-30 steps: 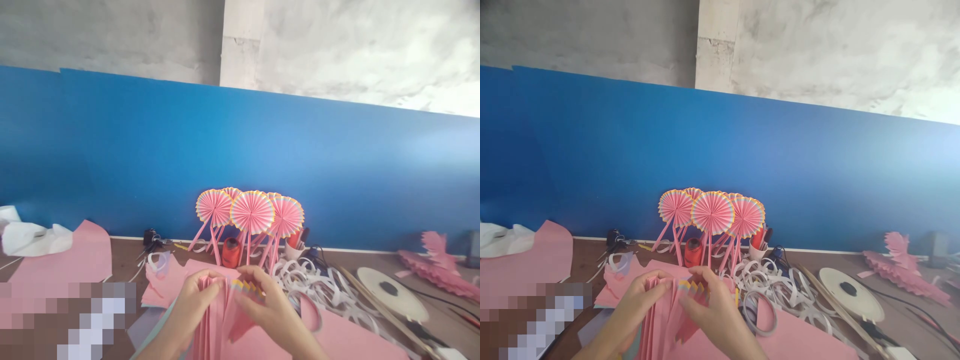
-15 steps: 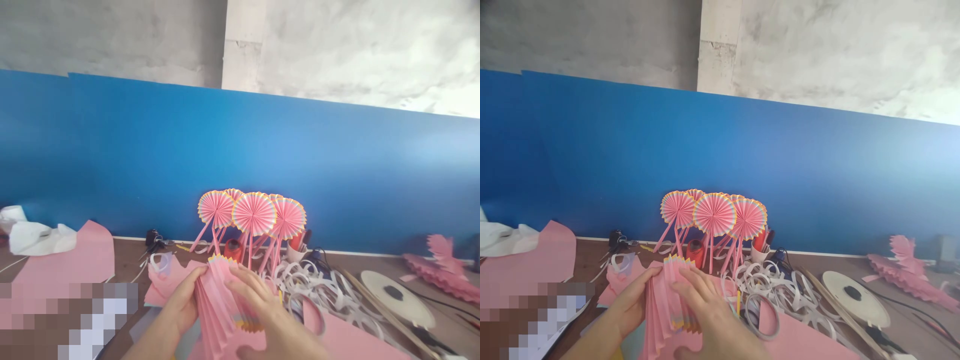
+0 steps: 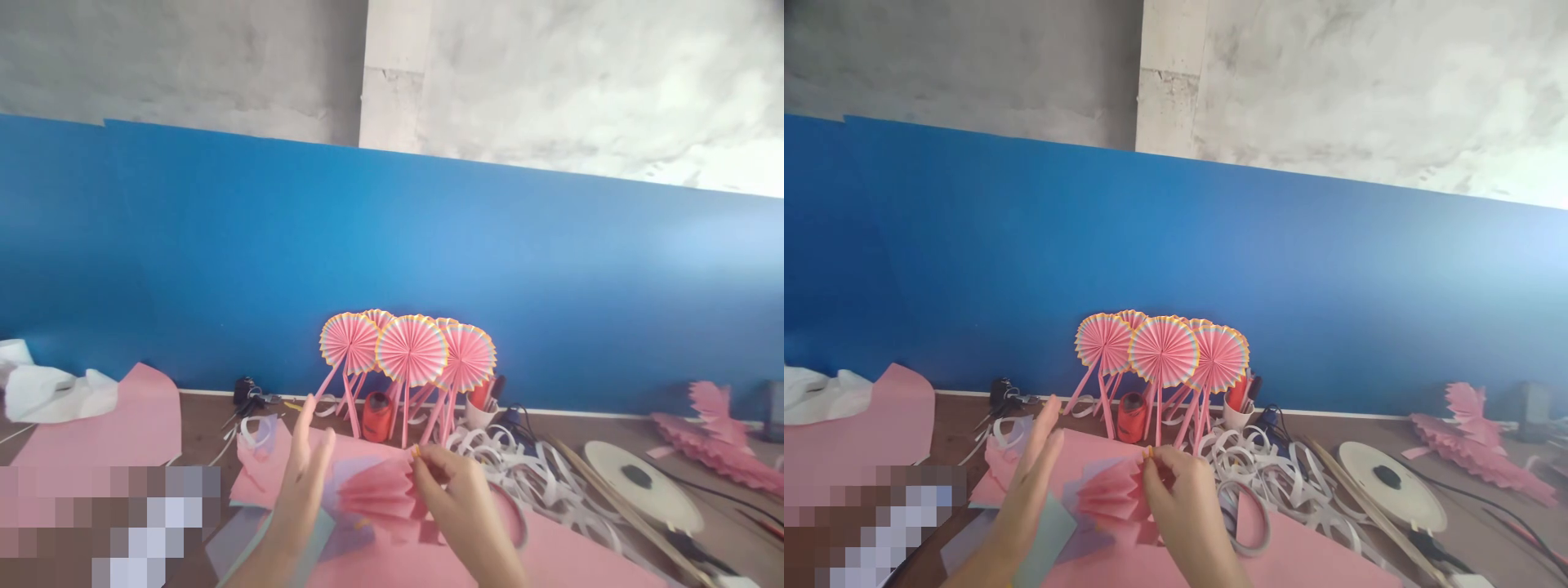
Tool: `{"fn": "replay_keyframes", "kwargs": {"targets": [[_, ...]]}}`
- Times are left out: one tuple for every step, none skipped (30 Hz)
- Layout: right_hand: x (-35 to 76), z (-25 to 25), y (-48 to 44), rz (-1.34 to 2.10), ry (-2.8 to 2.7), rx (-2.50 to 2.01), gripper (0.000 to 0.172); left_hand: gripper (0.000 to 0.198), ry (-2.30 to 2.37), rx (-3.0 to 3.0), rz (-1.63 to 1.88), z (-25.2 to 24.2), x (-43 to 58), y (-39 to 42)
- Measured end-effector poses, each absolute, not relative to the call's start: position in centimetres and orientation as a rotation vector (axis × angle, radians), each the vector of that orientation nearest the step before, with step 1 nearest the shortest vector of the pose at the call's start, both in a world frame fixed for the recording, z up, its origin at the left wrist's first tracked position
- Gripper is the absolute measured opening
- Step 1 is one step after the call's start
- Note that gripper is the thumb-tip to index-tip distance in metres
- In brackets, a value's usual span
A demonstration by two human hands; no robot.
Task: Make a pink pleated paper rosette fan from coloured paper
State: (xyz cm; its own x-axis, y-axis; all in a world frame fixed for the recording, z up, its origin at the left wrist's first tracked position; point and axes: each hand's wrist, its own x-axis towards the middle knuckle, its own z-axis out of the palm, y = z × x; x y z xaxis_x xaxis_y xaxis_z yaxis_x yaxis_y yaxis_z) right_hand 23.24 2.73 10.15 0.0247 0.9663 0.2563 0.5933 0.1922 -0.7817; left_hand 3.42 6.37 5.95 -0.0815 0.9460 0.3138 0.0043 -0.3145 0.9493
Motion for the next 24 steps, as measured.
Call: {"fn": "replay_keyframes", "kwargs": {"targets": [[23.3, 10.0, 2.9, 0.642, -1.618, -1.515, 0.034, 0.073, 1.043, 1.626, 1.552, 6.1, 3.5, 6.0], [23.3, 9.9, 3.0, 0.689, -1.578, -1.529, 0.033, 0.080, 0.924, 1.904, 1.550, 6.4, 3.6, 5.6], [23.3, 9.8, 3.1, 0.720, -1.551, -1.533, 0.032, 0.088, 0.805, 2.189, 1.533, 6.6, 3.8, 5.3], [23.3, 9.8, 3.2, 0.740, -1.537, -1.530, 0.032, 0.091, 0.691, 2.427, 1.511, 6.7, 4.0, 4.9], [23.3, 9.8, 3.2, 0.756, -1.534, -1.523, 0.031, 0.084, 0.629, 2.608, 1.411, 6.8, 4.3, 4.6], [23.2, 9.8, 3.2, 0.769, -1.538, -1.515, 0.032, 0.075, 0.624, 2.700, 1.339, 6.8, 4.6, 4.4], [23.2, 9.9, 3.1, 0.787, -1.546, -1.510, 0.032, 0.068, 0.656, 2.714, 1.296, 6.6, 4.9, 4.2], [23.1, 10.0, 3.1, 0.809, -1.555, -1.509, 0.033, 0.064, 0.714, 2.659, 1.293, 6.4, 5.1, 4.1], [23.1, 10.2, 3.0, 0.828, -1.563, -1.509, 0.033, 0.064, 0.785, 2.549, 1.337, 6.2, 5.3, 4.1], [23.0, 10.3, 3.0, 0.839, -1.572, -1.513, 0.034, 0.065, 0.858, 2.414, 1.395, 5.9, 5.5, 4.1], [23.0, 10.4, 2.9, 0.840, -1.578, -1.516, 0.034, 0.067, 0.936, 2.267, 1.454, 5.7, 5.6, 4.1], [22.9, 10.5, 2.9, 0.837, -1.585, -1.517, 0.034, 0.069, 1.015, 2.137, 1.476, 5.5, 5.6, 4.2], [22.8, 10.6, 2.8, 0.830, -1.591, -1.515, 0.034, 0.072, 1.068, 2.029, 1.481, 5.4, 5.5, 4.3], [22.8, 10.7, 2.8, 0.826, -1.595, -1.506, 0.033, 0.072, 1.093, 1.944, 1.459, 5.4, 5.4, 4.4], [22.7, 10.8, 2.8, 0.830, -1.598, -1.492, 0.032, 0.070, 1.092, 1.878, 1.420, 5.4, 5.4, 4.5], [22.6, 10.8, 2.7, 0.838, -1.603, -1.473, 0.030, 0.066, 1.073, 1.819, 1.378, 5.5, 5.3, 4.6], [22.4, 10.8, 2.7, 0.848, -1.613, -1.451, 0.027, 0.061, 1.050, 1.761, 1.334, 5.7, 5.3, 4.7], [22.3, 10.8, 2.6, 0.855, -1.627, -1.429, 0.025, 0.057, 1.031, 1.710, 1.289, 5.9, 5.3, 4.7], [22.1, 10.7, 2.5, 0.859, -1.643, -1.409, 0.023, 0.053, 1.023, 1.668, 1.254, 6.2, 5.4, 4.6], [22.0, 10.6, 2.5, 0.865, -1.661, -1.393, 0.022, 0.051, 1.018, 1.642, 1.230, 6.5, 5.4, 4.5], [21.8, 10.6, 2.4, 0.869, -1.679, -1.381, 0.023, 0.048, 1.012, 1.631, 1.220, 6.8, 5.5, 4.4], [21.7, 10.5, 2.4, 0.870, -1.694, -1.373, 0.024, 0.045, 1.002, 1.630, 1.222, 7.0, 5.6, 4.3], [21.6, 10.5, 2.3, 0.871, -1.707, -1.368, 0.024, 0.042, 0.987, 1.630, 1.225, 7.3, 5.6, 4.2], [21.5, 10.4, 2.3, 0.868, -1.718, -1.367, 0.024, 0.040, 0.975, 1.627, 1.226, 7.4, 5.6, 4.1]]}}
